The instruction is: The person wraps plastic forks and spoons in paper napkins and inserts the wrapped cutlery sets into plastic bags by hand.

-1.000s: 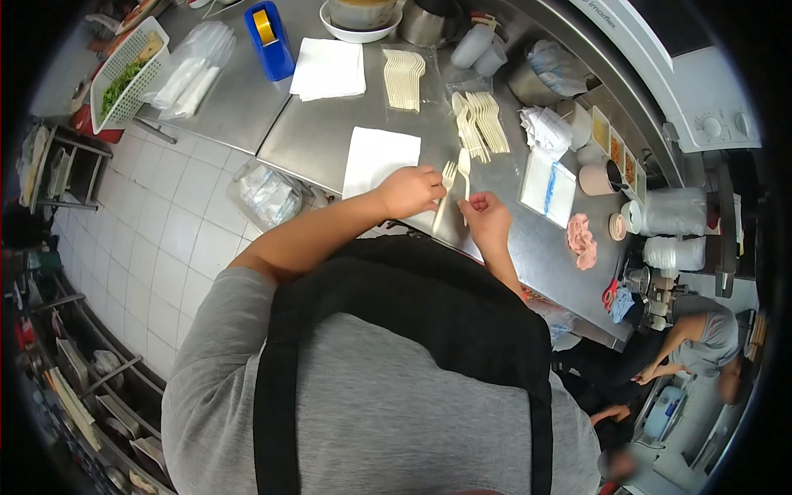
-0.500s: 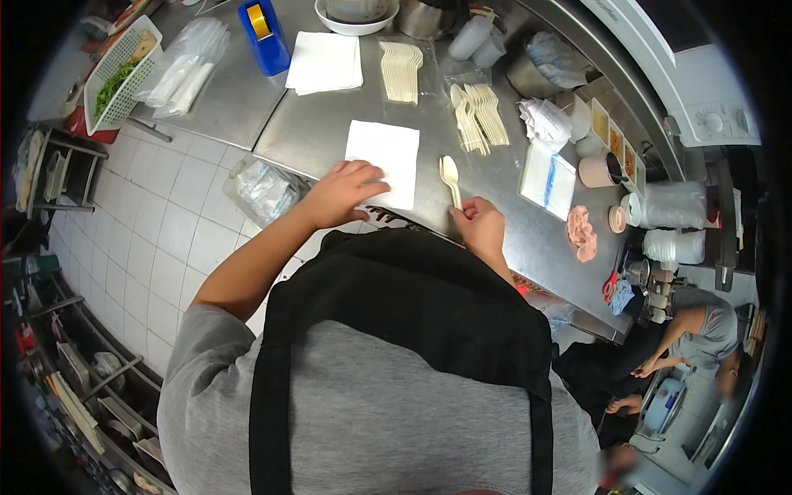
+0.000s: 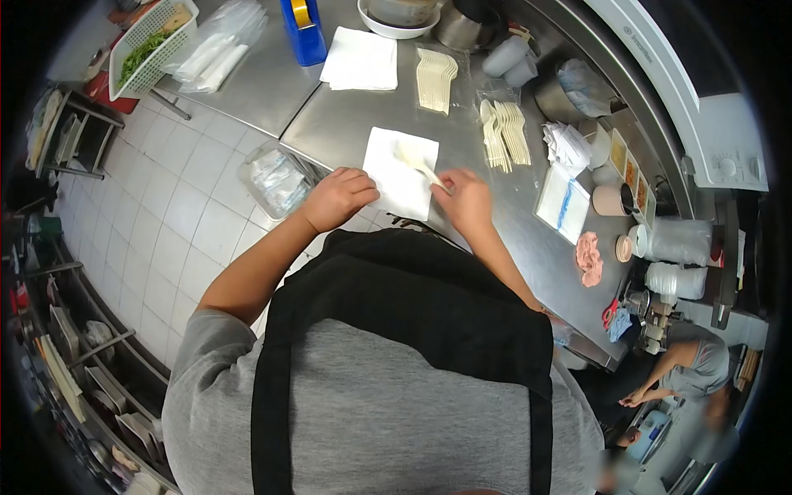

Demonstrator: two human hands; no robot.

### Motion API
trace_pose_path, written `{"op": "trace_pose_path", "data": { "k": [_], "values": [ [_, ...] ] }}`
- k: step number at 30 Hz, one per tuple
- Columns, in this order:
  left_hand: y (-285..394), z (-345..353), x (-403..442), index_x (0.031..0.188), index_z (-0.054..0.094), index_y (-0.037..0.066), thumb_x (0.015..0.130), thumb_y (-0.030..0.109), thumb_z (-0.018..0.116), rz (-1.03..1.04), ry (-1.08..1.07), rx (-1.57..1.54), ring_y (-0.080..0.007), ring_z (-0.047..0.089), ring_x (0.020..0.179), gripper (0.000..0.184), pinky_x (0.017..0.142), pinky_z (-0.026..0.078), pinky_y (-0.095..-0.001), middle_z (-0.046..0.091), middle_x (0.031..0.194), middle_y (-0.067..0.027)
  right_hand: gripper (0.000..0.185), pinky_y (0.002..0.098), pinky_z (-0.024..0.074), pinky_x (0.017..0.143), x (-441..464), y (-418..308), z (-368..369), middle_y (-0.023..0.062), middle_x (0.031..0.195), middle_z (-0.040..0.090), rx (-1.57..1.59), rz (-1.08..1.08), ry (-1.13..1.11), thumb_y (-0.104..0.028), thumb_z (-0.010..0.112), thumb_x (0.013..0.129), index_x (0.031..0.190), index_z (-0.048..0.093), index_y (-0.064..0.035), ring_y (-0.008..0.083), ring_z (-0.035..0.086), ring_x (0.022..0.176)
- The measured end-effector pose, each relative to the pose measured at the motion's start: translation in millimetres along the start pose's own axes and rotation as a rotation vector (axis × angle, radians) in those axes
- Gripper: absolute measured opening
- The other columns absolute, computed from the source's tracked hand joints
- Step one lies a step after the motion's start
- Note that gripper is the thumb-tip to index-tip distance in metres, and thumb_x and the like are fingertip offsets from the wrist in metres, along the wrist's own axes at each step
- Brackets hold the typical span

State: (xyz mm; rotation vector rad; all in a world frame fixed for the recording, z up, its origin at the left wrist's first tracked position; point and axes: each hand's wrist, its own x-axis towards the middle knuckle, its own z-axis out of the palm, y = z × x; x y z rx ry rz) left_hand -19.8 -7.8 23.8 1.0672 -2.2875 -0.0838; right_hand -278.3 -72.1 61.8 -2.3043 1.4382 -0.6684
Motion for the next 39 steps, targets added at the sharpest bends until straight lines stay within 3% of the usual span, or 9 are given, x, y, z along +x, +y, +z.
{"op": "trace_pose_path", "data": {
  "k": [10, 12, 15, 17, 23, 30, 33, 36, 39],
  "values": [
    [6.1, -11.4, 7.3, 0.090, 0.064, 0.012, 0.071, 0.011, 0.073, -0.128, 0.062, -0.024, -0.0223, 0.057, 0.093, 0.021, 0.082, 0.042, -0.0371, 0.061, 0.089, -0.0017, 0.028, 0.0388, 0.0506, 0.071, 39.8, -10.6, 13.3, 0.0083, 0.093, 0.064, 0.050, -0.094, -0.288, -0.028, 0.076, 0.072, 0.092, 0.069, -0.0088, 0.0279, 0.063, 0.083],
    [3.9, -11.9, 17.4, 0.088, 0.064, 0.010, 0.074, 0.012, 0.072, -0.201, 0.125, -0.046, -0.0232, 0.058, 0.085, 0.016, 0.077, 0.043, -0.0373, 0.062, 0.081, -0.0031, 0.032, 0.0388, 0.0502, 0.073, 39.9, -23.2, -6.1, 0.0093, 0.097, 0.065, 0.176, -0.019, -0.358, -0.030, 0.076, 0.073, 0.095, 0.069, -0.0086, 0.0288, 0.063, 0.084],
    [-4.6, -6.2, 32.8, 0.084, 0.065, 0.008, 0.076, 0.016, 0.072, -0.401, 0.173, -0.123, -0.0250, 0.058, 0.073, 0.014, 0.068, 0.044, -0.0381, 0.061, 0.071, -0.0059, 0.031, 0.0405, 0.0492, 0.074, 34.1, -15.6, -9.6, 0.0117, 0.097, 0.065, 0.089, -0.287, -0.296, -0.030, 0.074, 0.075, 0.094, 0.068, -0.0066, 0.0326, 0.062, 0.085],
    [-13.1, -1.9, 43.5, 0.081, 0.066, 0.005, 0.077, 0.020, 0.071, -0.525, 0.194, -0.162, -0.0268, 0.056, 0.061, 0.016, 0.059, 0.044, -0.0391, 0.059, 0.062, -0.0086, 0.030, 0.0412, 0.0490, 0.074, 44.0, -8.8, -3.2, 0.0130, 0.097, 0.065, 0.097, -0.188, -0.307, -0.030, 0.072, 0.077, 0.093, 0.067, -0.0057, 0.0344, 0.062, 0.086],
    [-39.7, 8.2, 70.9, 0.091, 0.067, 0.011, 0.078, 0.025, 0.070, -0.769, -0.039, -0.016, -0.0277, 0.059, 0.085, 0.019, 0.079, 0.040, -0.0448, 0.065, 0.079, -0.0048, 0.026, 0.0430, 0.0484, 0.073, 79.8, 3.6, 18.4, 0.0139, 0.093, 0.065, -0.003, -0.038, -0.302, -0.028, 0.070, 0.078, 0.089, 0.066, -0.0052, 0.0356, 0.061, 0.085],
    [-46.8, 17.6, 79.4, 0.096, 0.063, 0.012, 0.075, 0.020, 0.072, -0.733, -0.032, 0.096, -0.0266, 0.054, 0.100, 0.024, 0.082, 0.041, -0.0441, 0.058, 0.098, -0.0060, 0.031, 0.0422, 0.0483, 0.077, 78.0, 9.5, 37.3, 0.0098, 0.098, 0.063, -0.006, 0.066, -0.239, -0.021, 0.072, 0.075, 0.104, 0.063, -0.0112, 0.0325, 0.060, 0.093],
    [-50.9, 22.7, 77.2, 0.095, 0.061, 0.011, 0.075, 0.017, 0.071, -0.623, -0.028, 0.073, -0.0273, 0.054, 0.101, 0.022, 0.082, 0.042, -0.0445, 0.057, 0.100, -0.0074, 0.047, 0.0415, 0.0470, 0.084, 73.4, 8.8, 39.6, 0.0095, 0.103, 0.063, -0.056, -0.166, 0.018, -0.014, 0.072, 0.074, 0.118, 0.058, -0.0148, 0.0322, 0.057, 0.101],
    [-54.6, 30.3, 68.2, 0.091, 0.059, 0.008, 0.077, 0.013, 0.070, -0.431, 0.053, -0.034, -0.0281, 0.056, 0.094, 0.019, 0.079, 0.044, -0.0432, 0.059, 0.093, -0.0089, 0.065, 0.0417, 0.0447, 0.091, 79.3, 14.2, 42.6, 0.0104, 0.108, 0.063, -0.007, -0.434, 0.009, -0.009, 0.070, 0.073, 0.133, 0.047, -0.0182, 0.0321, 0.054, 0.108],
    [-53.3, 39.9, 60.8, 0.089, 0.056, 0.006, 0.080, 0.009, 0.068, -0.348, 0.114, -0.217, -0.0244, 0.057, 0.079, 0.016, 0.071, 0.046, -0.0368, 0.058, 0.084, -0.0090, 0.071, 0.0436, 0.0460, 0.088, 70.0, 4.3, 22.5, 0.0149, 0.109, 0.063, 0.245, -0.252, -0.322, -0.005, 0.065, 0.076, 0.140, 0.039, -0.0203, 0.0349, 0.056, 0.103]
  ]
}}
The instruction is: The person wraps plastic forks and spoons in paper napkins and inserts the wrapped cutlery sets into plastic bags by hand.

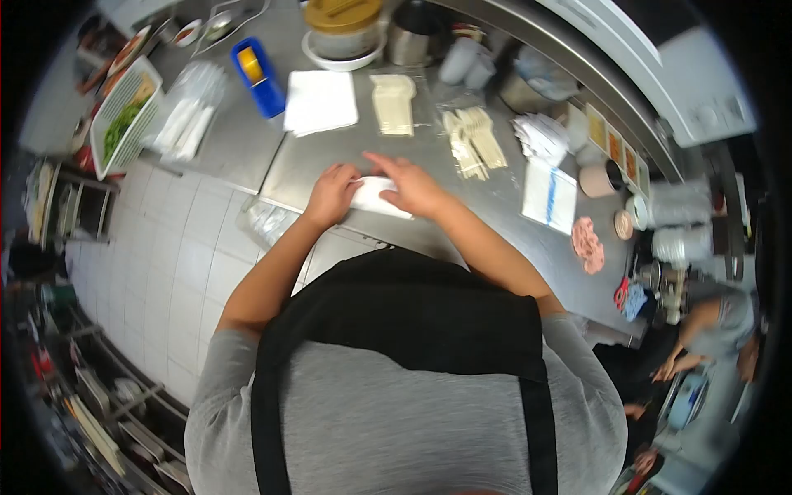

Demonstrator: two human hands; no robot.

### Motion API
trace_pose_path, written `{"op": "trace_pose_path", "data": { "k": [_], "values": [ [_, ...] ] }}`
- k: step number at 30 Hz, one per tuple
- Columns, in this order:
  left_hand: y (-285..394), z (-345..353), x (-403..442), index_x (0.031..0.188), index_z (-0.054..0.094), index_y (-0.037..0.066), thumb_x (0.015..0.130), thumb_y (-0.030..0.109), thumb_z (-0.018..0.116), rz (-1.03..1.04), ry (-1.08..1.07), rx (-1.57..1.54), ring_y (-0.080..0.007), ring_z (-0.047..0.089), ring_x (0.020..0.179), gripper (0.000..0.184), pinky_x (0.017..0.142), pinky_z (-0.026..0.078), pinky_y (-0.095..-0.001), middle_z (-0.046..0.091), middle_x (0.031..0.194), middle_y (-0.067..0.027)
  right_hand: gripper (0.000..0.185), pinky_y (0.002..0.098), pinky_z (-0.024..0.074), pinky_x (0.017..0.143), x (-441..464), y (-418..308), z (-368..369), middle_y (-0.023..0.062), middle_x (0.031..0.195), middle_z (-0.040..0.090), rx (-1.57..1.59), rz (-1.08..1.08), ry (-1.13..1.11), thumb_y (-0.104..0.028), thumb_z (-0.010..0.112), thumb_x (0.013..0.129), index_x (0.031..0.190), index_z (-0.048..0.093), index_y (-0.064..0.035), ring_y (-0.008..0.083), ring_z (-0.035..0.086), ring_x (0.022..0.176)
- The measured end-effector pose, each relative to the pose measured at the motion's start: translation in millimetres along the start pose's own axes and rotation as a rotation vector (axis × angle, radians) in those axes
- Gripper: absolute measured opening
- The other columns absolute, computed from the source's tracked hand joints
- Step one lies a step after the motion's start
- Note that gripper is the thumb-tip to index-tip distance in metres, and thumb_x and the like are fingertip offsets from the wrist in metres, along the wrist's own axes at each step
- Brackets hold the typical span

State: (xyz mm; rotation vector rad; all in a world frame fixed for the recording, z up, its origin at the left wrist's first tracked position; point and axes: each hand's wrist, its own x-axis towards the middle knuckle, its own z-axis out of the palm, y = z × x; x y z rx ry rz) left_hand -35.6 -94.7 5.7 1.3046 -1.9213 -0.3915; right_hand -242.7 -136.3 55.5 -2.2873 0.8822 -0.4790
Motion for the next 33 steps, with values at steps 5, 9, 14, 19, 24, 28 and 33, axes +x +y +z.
{"op": "trace_pose_path", "data": {
  "k": [5, 9, 14, 19, 24, 28, 33],
  "values": [
    [20.8, 17.0, 17.7, 0.091, 0.055, 0.004, 0.083, 0.003, 0.066, -0.326, -0.153, -0.402, -0.0139, 0.056, 0.066, 0.014, 0.060, 0.047, -0.0264, 0.059, 0.078, -0.0040, 0.063, 0.0451, 0.0487, 0.075, -44.4, 0.1, -10.5, 0.0204, 0.101, 0.063, 0.023, 0.135, 0.057, 0.002, 0.054, 0.080, 0.136, 0.043, -0.0247, 0.0377, 0.061, 0.089],
    [43.6, 56.3, 56.2, 0.091, 0.057, 0.006, 0.083, 0.004, 0.067, -0.190, -0.143, -0.479, -0.0114, 0.056, 0.068, 0.014, 0.062, 0.048, -0.0251, 0.060, 0.076, -0.0035, 0.044, 0.0432, 0.0483, 0.074, -119.6, 13.6, -26.5, 0.0181, 0.091, 0.061, -0.021, 0.133, 0.245, 0.005, 0.053, 0.077, 0.113, 0.063, -0.0175, 0.0365, 0.060, 0.084],
    [120.6, 123.2, 111.0, 0.090, 0.064, 0.007, 0.079, 0.002, 0.066, 0.345, -0.243, -0.251, -0.0211, 0.060, 0.077, 0.012, 0.073, 0.049, -0.0327, 0.064, 0.084, -0.0058, 0.035, 0.0359, 0.0466, 0.067, -247.0, 18.2, -59.5, 0.0158, 0.081, 0.054, -0.133, 0.456, 0.638, 0.012, 0.051, 0.077, 0.100, 0.068, -0.0081, 0.0335, 0.056, 0.073],
    [230.6, 238.2, 147.0, 0.094, 0.067, 0.009, 0.074, 0.005, 0.060, 0.849, -0.462, -0.148, -0.0272, 0.057, 0.097, 0.021, 0.084, 0.047, -0.0395, 0.065, 0.097, -0.0053, 0.029, 0.0370, 0.0471, 0.066, -360.4, 3.7, -86.2, 0.0166, 0.083, 0.058, -0.273, 0.775, 0.958, 0.009, 0.051, 0.080, 0.099, 0.068, -0.0048, 0.0337, 0.058, 0.071],
    [312.4, 350.9, 141.1, 0.102, 0.066, 0.015, 0.084, 0.010, 0.049, 1.005, -0.543, -0.171, -0.0252, 0.057, 0.104, 0.025, 0.087, 0.047, -0.0398, 0.064, 0.104, -0.0037, 0.034, 0.0335, 0.0459, 0.067, -428.1, -6.5, -88.7, 0.0142, 0.083, 0.056, -0.267, 0.975, 1.005, 0.010, 0.051, 0.079, 0.103, 0.068, -0.0062, 0.0284, 0.058, 0.075],
    [332.6, 399.1, 156.1, 0.107, 0.064, 0.019, 0.086, 0.014, 0.050, 1.021, -0.696, 0.122, -0.0253, 0.057, 0.108, 0.026, 0.085, 0.049, -0.0394, 0.062, 0.110, -0.0046, 0.036, 0.0316, 0.0462, 0.068, -455.4, 0.1, -77.3, 0.0135, 0.082, 0.054, -0.227, 1.003, 1.072, 0.011, 0.050, 0.078, 0.104, 0.068, -0.0065, 0.0276, 0.058, 0.074],
    [352.6, 423.4, 199.3, 0.114, 0.060, 0.016, 0.081, 0.024, 0.061, 0.838, -0.861, -0.085, -0.0252, 0.056, 0.105, 0.034, 0.086, 0.045, -0.0426, 0.059, 0.112, -0.0069, 0.034, 0.0257, 0.0427, 0.068, -461.7, -0.2, -83.2, 0.0101, 0.082, 0.054, -0.202, 1.034, 1.106, 0.013, 0.051, 0.081, 0.104, 0.069, -0.0051, 0.0195, 0.055, 0.074]
  ]
}}
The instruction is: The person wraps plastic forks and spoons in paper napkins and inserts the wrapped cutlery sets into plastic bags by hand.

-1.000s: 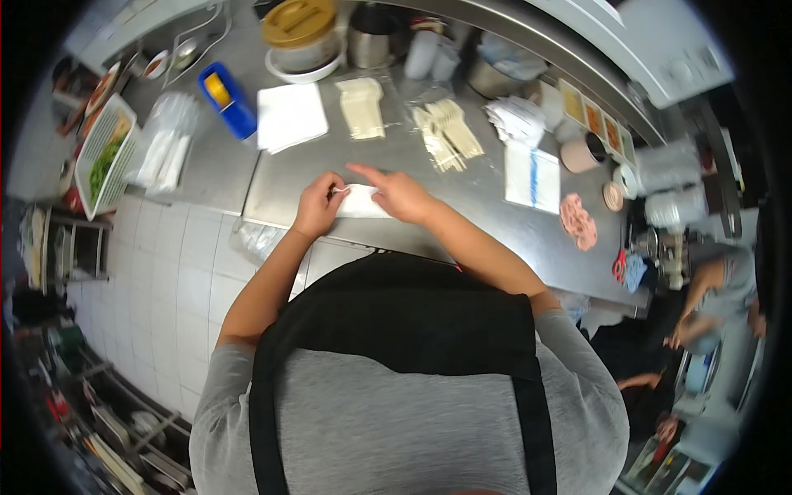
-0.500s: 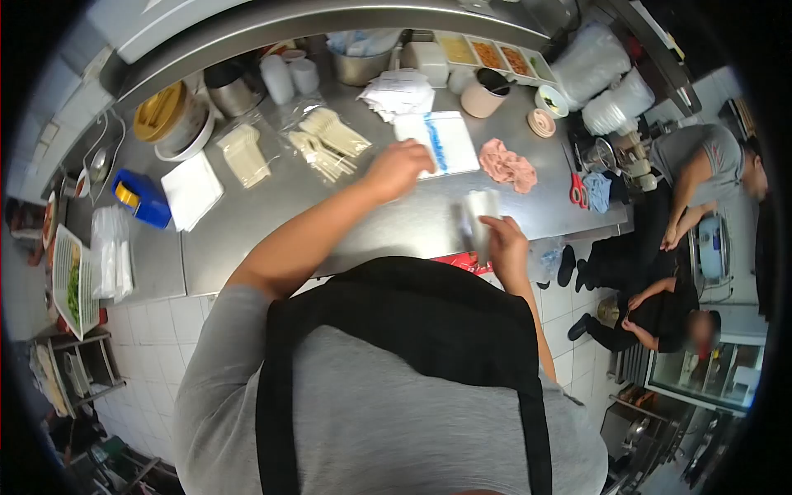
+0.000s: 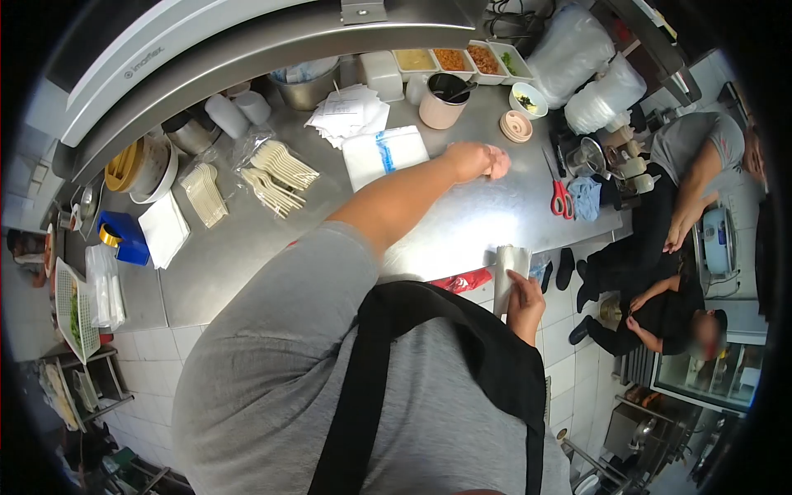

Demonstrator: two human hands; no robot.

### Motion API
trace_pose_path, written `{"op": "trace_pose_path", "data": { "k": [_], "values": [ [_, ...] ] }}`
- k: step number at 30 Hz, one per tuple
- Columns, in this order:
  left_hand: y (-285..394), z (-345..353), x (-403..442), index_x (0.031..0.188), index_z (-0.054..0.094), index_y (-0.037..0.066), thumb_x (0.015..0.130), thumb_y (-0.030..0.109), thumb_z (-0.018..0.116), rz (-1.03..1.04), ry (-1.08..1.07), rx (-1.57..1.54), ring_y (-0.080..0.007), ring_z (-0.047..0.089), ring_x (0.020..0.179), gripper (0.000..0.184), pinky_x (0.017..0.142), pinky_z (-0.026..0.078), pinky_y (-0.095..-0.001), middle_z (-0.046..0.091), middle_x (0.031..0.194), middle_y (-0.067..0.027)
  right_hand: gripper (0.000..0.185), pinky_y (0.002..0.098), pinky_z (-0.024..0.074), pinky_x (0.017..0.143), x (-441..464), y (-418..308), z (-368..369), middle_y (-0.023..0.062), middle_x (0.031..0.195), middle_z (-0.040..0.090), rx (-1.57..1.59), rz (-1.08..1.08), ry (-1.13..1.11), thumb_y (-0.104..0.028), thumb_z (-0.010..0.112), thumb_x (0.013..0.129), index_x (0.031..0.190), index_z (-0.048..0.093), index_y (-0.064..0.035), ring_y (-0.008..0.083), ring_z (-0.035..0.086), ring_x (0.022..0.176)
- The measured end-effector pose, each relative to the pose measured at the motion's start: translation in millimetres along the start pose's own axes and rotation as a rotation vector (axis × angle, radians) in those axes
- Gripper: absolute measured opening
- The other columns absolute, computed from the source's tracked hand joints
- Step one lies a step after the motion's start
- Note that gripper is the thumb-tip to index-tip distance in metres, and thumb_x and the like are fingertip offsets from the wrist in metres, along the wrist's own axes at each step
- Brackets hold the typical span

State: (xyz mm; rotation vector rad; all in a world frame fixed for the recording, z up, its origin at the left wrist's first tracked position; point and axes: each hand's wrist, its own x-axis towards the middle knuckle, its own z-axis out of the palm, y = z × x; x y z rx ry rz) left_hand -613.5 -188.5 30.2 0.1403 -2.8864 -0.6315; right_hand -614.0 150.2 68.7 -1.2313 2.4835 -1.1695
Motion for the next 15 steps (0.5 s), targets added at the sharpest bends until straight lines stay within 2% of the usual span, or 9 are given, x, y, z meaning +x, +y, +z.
{"op": "trace_pose_path", "data": {
  "k": [2, 5, 7, 9, 11, 14, 15],
  "values": [
    [-7.1, 8.9, 8.7, 0.113, 0.060, 0.013, 0.076, 0.028, 0.068, -0.075, 0.268, 0.048, -0.0254, 0.053, 0.108, 0.040, 0.089, 0.041, -0.0441, 0.057, 0.113, -0.0079, 0.034, 0.0259, 0.0428, 0.067, 4.2, 6.1, -1.0, 0.0105, 0.082, 0.054, 0.025, -0.003, 0.031, 0.012, 0.051, 0.081, 0.105, 0.069, -0.0055, 0.0206, 0.055, 0.073],
    [27.7, -41.1, -25.2, 0.115, 0.059, 0.010, 0.072, 0.031, 0.074, -0.253, 0.303, 0.102, -0.0273, 0.046, 0.118, 0.050, 0.093, 0.036, -0.0451, 0.053, 0.120, -0.0091, 0.035, 0.0264, 0.0430, 0.067, 9.6, 8.2, -5.3, 0.0110, 0.081, 0.054, 0.014, -0.012, 0.032, 0.012, 0.051, 0.081, 0.105, 0.068, -0.0062, 0.0217, 0.055, 0.072],
    [19.5, -36.6, -59.0, 0.117, 0.059, 0.008, 0.073, 0.031, 0.075, -0.365, 0.353, 0.189, -0.0292, 0.041, 0.122, 0.052, 0.093, 0.036, -0.0458, 0.049, 0.125, -0.0082, 0.035, 0.0268, 0.0430, 0.066, 16.8, 8.2, -5.9, 0.0112, 0.081, 0.053, 0.002, -0.033, 0.015, 0.011, 0.051, 0.080, 0.105, 0.068, -0.0065, 0.0218, 0.054, 0.072],
    [13.8, -30.0, -110.2, 0.114, 0.061, 0.007, 0.074, 0.030, 0.074, -0.494, 0.426, 0.270, -0.0291, 0.043, 0.119, 0.048, 0.092, 0.035, -0.0466, 0.048, 0.128, -0.0077, 0.035, 0.0271, 0.0428, 0.066, 23.6, 7.5, -3.6, 0.0111, 0.080, 0.053, -0.002, -0.063, -0.002, 0.010, 0.052, 0.080, 0.105, 0.068, -0.0067, 0.0216, 0.054, 0.071],
    [12.0, -18.5, -150.3, 0.110, 0.064, 0.009, 0.075, 0.026, 0.072, -0.605, 0.548, 0.408, -0.0265, 0.044, 0.117, 0.039, 0.091, 0.034, -0.0462, 0.049, 0.130, -0.0059, 0.039, 0.0299, 0.0450, 0.067, 32.1, 2.7, 0.6, 0.0130, 0.083, 0.054, -0.018, -0.084, -0.049, 0.012, 0.050, 0.076, 0.105, 0.068, -0.0072, 0.0254, 0.056, 0.072],
    [5.1, -6.0, -177.0, 0.104, 0.067, 0.010, 0.078, 0.023, 0.067, -0.572, 0.519, 0.453, -0.0237, 0.043, 0.117, 0.029, 0.091, 0.033, -0.0452, 0.051, 0.128, -0.0040, 0.039, 0.0304, 0.0452, 0.065, 43.8, -2.8, 8.6, 0.0133, 0.083, 0.055, -0.006, -0.134, -0.075, 0.012, 0.050, 0.076, 0.104, 0.068, -0.0074, 0.0259, 0.056, 0.070],
    [4.3, -6.0, -179.8, 0.095, 0.068, 0.010, 0.078, 0.019, 0.066, -0.497, 0.587, 0.445, -0.0233, 0.045, 0.115, 0.020, 0.091, 0.032, -0.0447, 0.053, 0.122, -0.0023, 0.038, 0.0302, 0.0450, 0.064, 47.1, -6.1, 10.7, 0.0132, 0.083, 0.055, 0.008, -0.142, -0.083, 0.011, 0.051, 0.076, 0.104, 0.068, -0.0074, 0.0256, 0.056, 0.069]
  ]
}}
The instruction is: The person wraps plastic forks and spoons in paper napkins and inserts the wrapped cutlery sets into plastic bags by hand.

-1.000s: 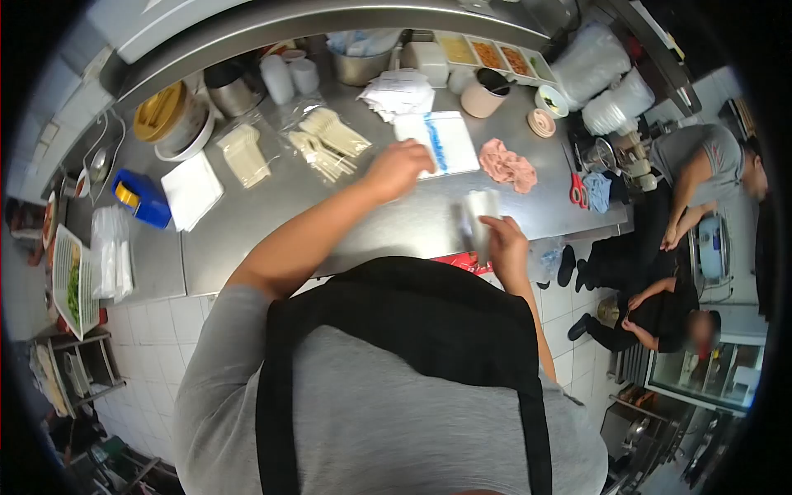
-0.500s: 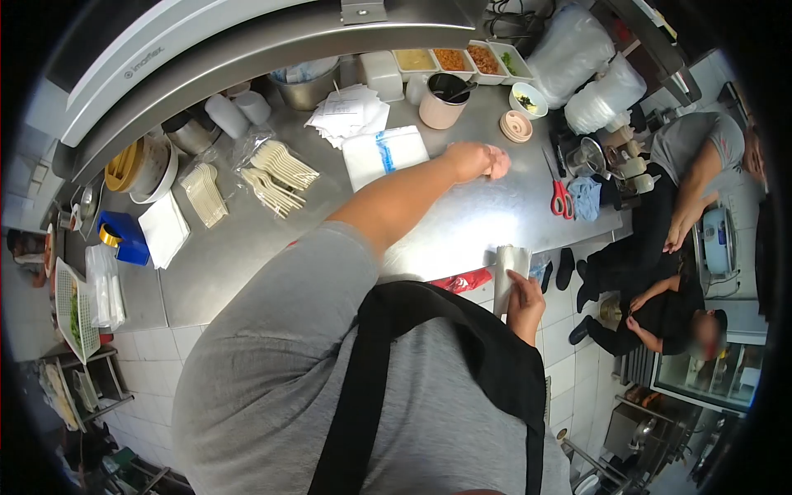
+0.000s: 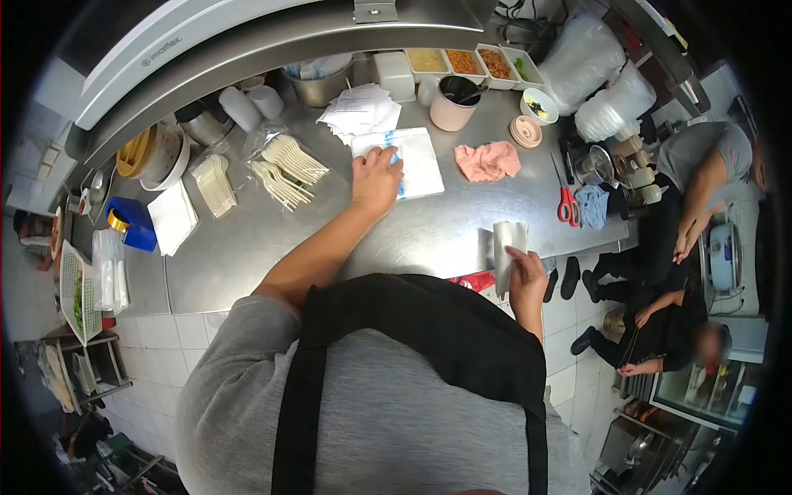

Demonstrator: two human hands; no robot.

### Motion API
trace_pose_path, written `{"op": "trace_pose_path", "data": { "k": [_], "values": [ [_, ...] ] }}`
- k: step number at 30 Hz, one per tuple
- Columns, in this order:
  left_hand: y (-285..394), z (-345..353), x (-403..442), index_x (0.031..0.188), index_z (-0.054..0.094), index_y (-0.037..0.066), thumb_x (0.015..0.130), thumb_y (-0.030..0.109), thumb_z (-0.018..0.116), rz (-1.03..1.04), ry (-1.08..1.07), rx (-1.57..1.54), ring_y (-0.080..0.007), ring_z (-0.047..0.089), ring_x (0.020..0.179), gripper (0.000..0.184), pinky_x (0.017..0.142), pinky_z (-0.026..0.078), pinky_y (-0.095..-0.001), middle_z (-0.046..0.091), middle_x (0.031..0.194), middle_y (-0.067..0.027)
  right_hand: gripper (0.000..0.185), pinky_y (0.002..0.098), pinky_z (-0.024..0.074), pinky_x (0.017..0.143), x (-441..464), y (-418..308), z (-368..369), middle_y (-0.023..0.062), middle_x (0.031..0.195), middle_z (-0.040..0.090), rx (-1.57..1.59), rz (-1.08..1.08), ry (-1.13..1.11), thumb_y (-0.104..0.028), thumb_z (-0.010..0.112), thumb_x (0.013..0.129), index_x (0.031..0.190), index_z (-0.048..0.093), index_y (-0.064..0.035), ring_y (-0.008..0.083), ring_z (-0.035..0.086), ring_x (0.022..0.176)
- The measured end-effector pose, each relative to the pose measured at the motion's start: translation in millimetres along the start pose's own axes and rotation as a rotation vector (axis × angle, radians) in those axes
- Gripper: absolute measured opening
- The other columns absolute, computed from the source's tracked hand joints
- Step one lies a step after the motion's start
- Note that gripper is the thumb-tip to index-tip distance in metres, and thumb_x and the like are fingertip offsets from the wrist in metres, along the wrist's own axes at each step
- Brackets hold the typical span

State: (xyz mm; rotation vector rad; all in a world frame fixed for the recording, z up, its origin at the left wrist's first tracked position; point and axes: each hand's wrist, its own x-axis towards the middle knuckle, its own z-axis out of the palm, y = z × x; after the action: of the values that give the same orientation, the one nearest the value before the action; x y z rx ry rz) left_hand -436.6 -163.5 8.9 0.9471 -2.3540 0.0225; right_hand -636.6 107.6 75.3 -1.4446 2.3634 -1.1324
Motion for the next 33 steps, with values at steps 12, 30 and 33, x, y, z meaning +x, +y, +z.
{"op": "trace_pose_path", "data": {
  "k": [12, 30, 33],
  "values": [
    [-8.3, -13.6, 17.7, 0.073, 0.060, 0.011, 0.073, 0.017, 0.069, 0.158, 0.101, 0.007, -0.0216, 0.054, 0.105, 0.010, 0.097, 0.033, -0.0488, 0.062, 0.099, -0.0038, 0.037, 0.0313, 0.0434, 0.060, -3.1, -0.9, 6.6, 0.0131, 0.082, 0.053, 0.070, -0.071, -0.020, 0.011, 0.051, 0.077, 0.104, 0.068, -0.0068, 0.0240, 0.053, 0.064],
    [-11.4, -101.9, 61.8, 0.087, 0.069, 0.006, 0.068, 0.020, 0.079, -0.132, -0.818, -0.494, -0.0175, 0.062, 0.082, 0.026, 0.072, 0.048, -0.0298, 0.067, 0.087, -0.0066, 0.036, 0.0297, 0.0440, 0.060, -2.3, -1.0, 4.8, 0.0144, 0.082, 0.055, 0.087, -0.116, -0.020, 0.011, 0.051, 0.077, 0.103, 0.069, -0.0067, 0.0250, 0.054, 0.063],
    [-10.0, -91.6, 50.9, 0.086, 0.069, 0.005, 0.072, 0.019, 0.077, -0.139, -0.800, -0.630, -0.0129, 0.060, 0.072, 0.021, 0.066, 0.048, -0.0269, 0.067, 0.080, -0.0031, 0.035, 0.0300, 0.0442, 0.060, 3.9, -1.0, 8.8, 0.0146, 0.081, 0.055, 0.108, -0.145, -0.016, 0.010, 0.052, 0.077, 0.103, 0.069, -0.0069, 0.0253, 0.054, 0.063]
  ]
}}
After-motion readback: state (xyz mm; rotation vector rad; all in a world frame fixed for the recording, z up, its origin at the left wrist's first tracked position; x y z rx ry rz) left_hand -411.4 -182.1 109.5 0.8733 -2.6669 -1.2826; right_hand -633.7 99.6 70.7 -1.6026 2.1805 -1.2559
